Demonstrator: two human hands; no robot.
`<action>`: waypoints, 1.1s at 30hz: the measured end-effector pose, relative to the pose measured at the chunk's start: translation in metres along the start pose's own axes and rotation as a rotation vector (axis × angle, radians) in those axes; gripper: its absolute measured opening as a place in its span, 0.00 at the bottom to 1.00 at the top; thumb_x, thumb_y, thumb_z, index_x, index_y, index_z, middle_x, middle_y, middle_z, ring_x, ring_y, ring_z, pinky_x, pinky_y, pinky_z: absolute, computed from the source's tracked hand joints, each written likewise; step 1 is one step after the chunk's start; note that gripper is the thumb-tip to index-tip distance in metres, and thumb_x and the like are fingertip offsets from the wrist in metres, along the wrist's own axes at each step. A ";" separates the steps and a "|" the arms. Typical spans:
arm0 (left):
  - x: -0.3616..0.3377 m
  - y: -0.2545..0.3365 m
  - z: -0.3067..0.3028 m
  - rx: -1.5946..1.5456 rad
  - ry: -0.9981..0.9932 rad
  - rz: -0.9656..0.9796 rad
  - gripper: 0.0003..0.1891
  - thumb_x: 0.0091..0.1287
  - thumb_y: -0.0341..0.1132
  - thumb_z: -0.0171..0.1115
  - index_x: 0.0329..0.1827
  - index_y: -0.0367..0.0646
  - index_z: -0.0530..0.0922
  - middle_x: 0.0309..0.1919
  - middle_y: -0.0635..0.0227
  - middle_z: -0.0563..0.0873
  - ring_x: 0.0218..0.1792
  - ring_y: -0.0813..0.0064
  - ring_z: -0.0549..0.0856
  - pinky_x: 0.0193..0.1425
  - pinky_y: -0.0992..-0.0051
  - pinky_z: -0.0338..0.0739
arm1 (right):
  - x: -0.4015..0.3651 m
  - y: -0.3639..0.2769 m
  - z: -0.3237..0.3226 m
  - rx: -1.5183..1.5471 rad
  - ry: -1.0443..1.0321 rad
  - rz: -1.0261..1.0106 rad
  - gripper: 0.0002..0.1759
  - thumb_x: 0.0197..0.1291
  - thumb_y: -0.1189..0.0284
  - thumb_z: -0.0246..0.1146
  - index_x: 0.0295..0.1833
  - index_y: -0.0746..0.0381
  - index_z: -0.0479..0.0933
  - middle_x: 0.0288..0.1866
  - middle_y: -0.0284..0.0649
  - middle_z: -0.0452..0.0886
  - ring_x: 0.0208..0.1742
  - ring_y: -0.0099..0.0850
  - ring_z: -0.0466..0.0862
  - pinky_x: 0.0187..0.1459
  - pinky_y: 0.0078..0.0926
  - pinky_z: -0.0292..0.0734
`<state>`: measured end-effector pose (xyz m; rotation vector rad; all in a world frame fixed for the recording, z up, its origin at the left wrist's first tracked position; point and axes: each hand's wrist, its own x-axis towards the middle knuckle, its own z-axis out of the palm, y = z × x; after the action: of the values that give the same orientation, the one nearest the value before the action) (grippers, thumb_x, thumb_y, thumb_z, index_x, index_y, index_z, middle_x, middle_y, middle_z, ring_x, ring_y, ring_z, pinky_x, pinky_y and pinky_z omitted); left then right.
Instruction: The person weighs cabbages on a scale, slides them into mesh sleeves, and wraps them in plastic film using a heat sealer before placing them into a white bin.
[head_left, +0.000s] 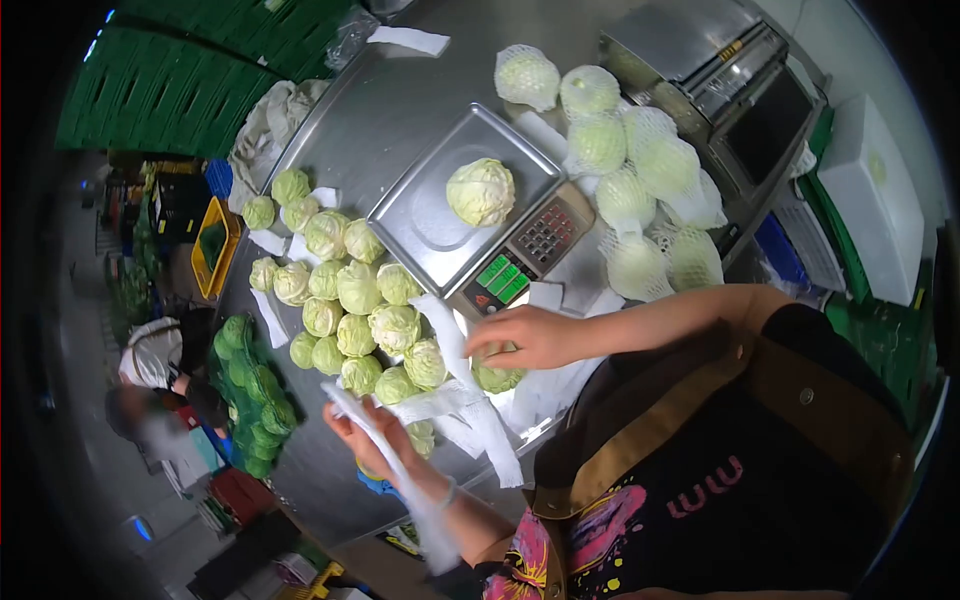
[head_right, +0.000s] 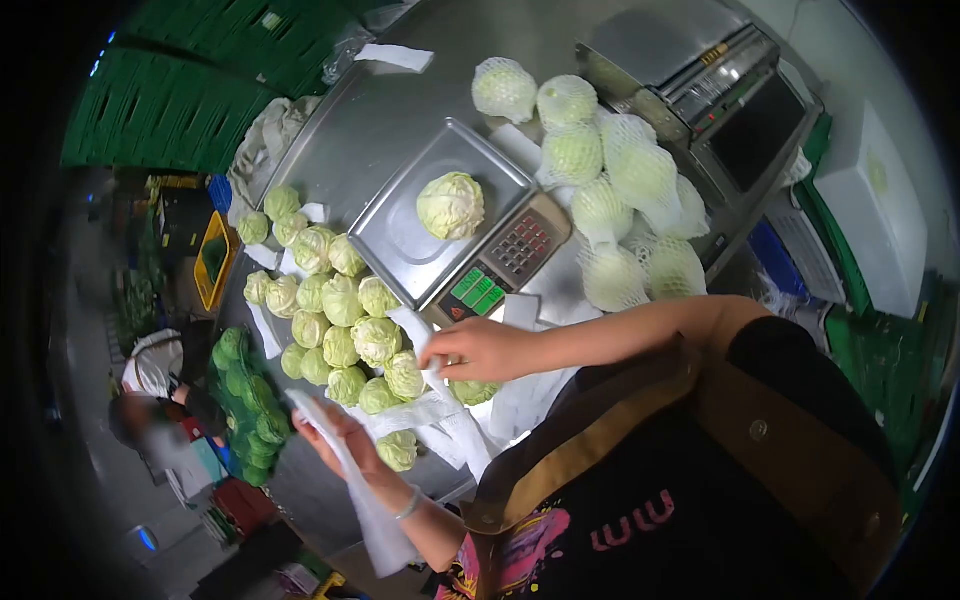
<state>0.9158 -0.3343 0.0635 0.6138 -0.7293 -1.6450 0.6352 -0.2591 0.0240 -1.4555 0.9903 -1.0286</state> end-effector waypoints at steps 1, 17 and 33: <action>-0.007 -0.022 0.012 0.141 0.098 0.060 0.16 0.64 0.20 0.58 0.53 0.45 0.69 0.38 0.63 0.79 0.33 0.82 0.79 0.19 0.91 0.69 | 0.005 -0.013 0.007 0.134 0.040 0.076 0.19 0.62 0.73 0.64 0.59 0.59 0.75 0.47 0.40 0.80 0.45 0.29 0.83 0.46 0.28 0.80; 0.005 -0.152 0.078 -0.062 0.247 -0.519 0.19 0.77 0.48 0.47 0.48 0.39 0.77 0.42 0.65 0.82 0.39 0.71 0.81 0.47 0.70 0.77 | -0.022 0.037 -0.035 0.676 0.209 0.246 0.15 0.64 0.69 0.62 0.51 0.68 0.78 0.38 0.38 0.84 0.42 0.28 0.81 0.52 0.29 0.74; 0.094 -0.214 0.022 0.678 0.216 -0.209 0.12 0.72 0.38 0.53 0.52 0.41 0.75 0.43 0.65 0.82 0.45 0.72 0.82 0.47 0.70 0.79 | 0.049 0.093 -0.144 -0.337 0.604 0.185 0.21 0.54 0.60 0.70 0.39 0.65 0.72 0.34 0.47 0.82 0.35 0.48 0.83 0.36 0.42 0.75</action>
<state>0.7423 -0.3961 -0.0823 1.3645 -1.0954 -1.4677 0.5064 -0.3568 -0.0521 -1.3000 1.7675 -1.2344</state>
